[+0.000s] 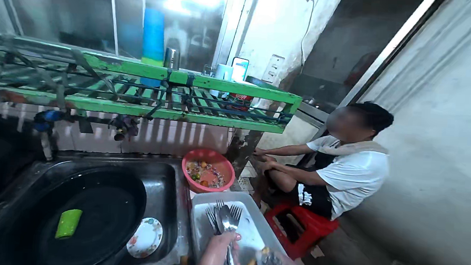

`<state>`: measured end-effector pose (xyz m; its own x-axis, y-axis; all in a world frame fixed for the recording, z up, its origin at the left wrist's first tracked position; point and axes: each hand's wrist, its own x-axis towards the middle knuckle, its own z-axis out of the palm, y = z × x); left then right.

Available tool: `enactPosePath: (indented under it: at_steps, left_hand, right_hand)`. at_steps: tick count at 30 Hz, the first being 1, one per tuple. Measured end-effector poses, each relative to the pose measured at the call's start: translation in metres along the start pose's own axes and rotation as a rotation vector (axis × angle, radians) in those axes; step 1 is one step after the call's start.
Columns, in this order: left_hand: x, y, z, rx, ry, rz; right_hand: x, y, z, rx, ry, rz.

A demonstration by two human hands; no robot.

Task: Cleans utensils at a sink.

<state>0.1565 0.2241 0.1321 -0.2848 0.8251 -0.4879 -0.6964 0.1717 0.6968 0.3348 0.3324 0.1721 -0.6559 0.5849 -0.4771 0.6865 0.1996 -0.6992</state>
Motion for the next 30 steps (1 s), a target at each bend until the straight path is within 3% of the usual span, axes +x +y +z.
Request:
enactPosePath:
  at_steps: [3,6,9,11,14,19,23,26,28,30]
  left_hand:
    - [-0.008,0.0,0.009,0.12,-0.038,-0.053]
    - [-0.014,0.0,0.012,0.234,-0.063,-0.085]
    - [-0.012,-0.002,0.013,0.246,0.033,-0.042]
    - [-0.012,-0.001,0.013,0.284,0.081,-0.039]
    - [-0.01,-0.001,0.014,0.357,0.152,-0.091]
    - [-0.003,-0.001,0.016,0.378,0.206,-0.132]
    - [-0.001,-0.002,0.013,0.411,0.243,-0.136]
    - [0.001,-0.005,0.013,0.384,0.229,-0.138]
    - [0.001,-0.004,0.012,0.363,0.226,-0.142]
    - [0.0,-0.003,0.011,0.317,0.187,-0.134]
  right_hand:
    - [-0.001,-0.018,0.004,0.385,0.214,-0.109]
    - [0.01,-0.034,0.016,0.392,0.382,-0.141]
    - [0.019,-0.025,0.031,0.478,0.541,-0.105]
    - [0.017,-0.021,0.047,0.508,0.491,-0.118]
    - [0.026,-0.015,0.051,0.347,0.39,-0.137]
    - [0.047,-0.013,0.043,0.186,0.574,-0.185]
    - [0.043,-0.008,0.055,0.117,0.384,-0.206]
    - [0.056,-0.003,0.03,0.159,0.562,-0.19]
    - [0.063,-0.003,0.013,0.345,0.732,-0.176]
    - [0.062,-0.002,0.007,0.549,0.727,-0.147]
